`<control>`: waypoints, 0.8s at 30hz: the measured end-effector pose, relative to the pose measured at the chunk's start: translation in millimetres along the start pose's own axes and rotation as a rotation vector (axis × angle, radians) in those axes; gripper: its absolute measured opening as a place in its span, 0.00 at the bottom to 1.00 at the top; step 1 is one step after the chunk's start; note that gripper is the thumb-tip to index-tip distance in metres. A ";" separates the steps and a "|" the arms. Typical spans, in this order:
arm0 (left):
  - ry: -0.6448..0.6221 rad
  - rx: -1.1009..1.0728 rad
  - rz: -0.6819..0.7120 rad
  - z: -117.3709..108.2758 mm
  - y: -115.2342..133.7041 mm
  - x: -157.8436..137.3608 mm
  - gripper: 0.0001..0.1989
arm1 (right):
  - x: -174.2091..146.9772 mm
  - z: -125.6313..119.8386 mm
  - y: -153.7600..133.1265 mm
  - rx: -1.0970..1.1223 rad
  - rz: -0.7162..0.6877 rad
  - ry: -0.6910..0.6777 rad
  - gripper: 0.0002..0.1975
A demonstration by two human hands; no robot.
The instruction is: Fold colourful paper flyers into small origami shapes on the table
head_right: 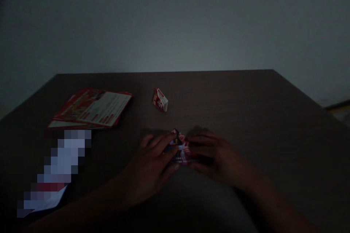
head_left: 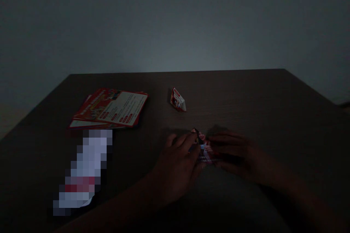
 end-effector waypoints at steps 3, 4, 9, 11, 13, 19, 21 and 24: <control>-0.016 -0.006 -0.006 2.0 1.0 0.6 0.16 | 1.8 -3.1 -3.4 -0.005 -0.015 0.014 0.15; -0.025 -0.012 0.000 2.8 1.8 1.1 0.15 | 2.4 -3.8 -4.4 -0.006 -0.017 0.013 0.15; -0.012 -0.040 0.027 0.0 3.4 3.3 0.15 | 4.1 -5.3 -6.0 0.003 -0.002 0.007 0.13; -0.008 -0.062 0.023 -1.0 2.4 3.1 0.14 | 4.0 -5.5 -6.0 0.002 0.002 0.011 0.13; -0.008 -0.079 0.014 -1.1 0.8 2.7 0.14 | 3.8 -5.3 -5.2 0.004 0.009 0.009 0.13; -0.004 -0.075 0.024 -0.7 -0.6 2.7 0.13 | 2.6 -6.2 -4.6 0.006 0.012 0.016 0.14; 0.008 -0.068 0.037 -1.8 0.4 2.9 0.13 | 1.8 -5.4 -6.5 -0.014 0.003 0.015 0.15; 0.008 -0.051 0.049 -2.3 1.9 3.3 0.13 | 0.4 -0.3 -12.2 -0.080 -0.022 -0.010 0.15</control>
Point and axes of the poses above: each hand's wrist, its own x-axis towards the middle knuckle, its own z-axis out of the palm, y = z × x, the point moved 9 cm from there along x, towards the middle knuckle, and after that the axes turned 5 degrees about z, right-handed, at the moved point
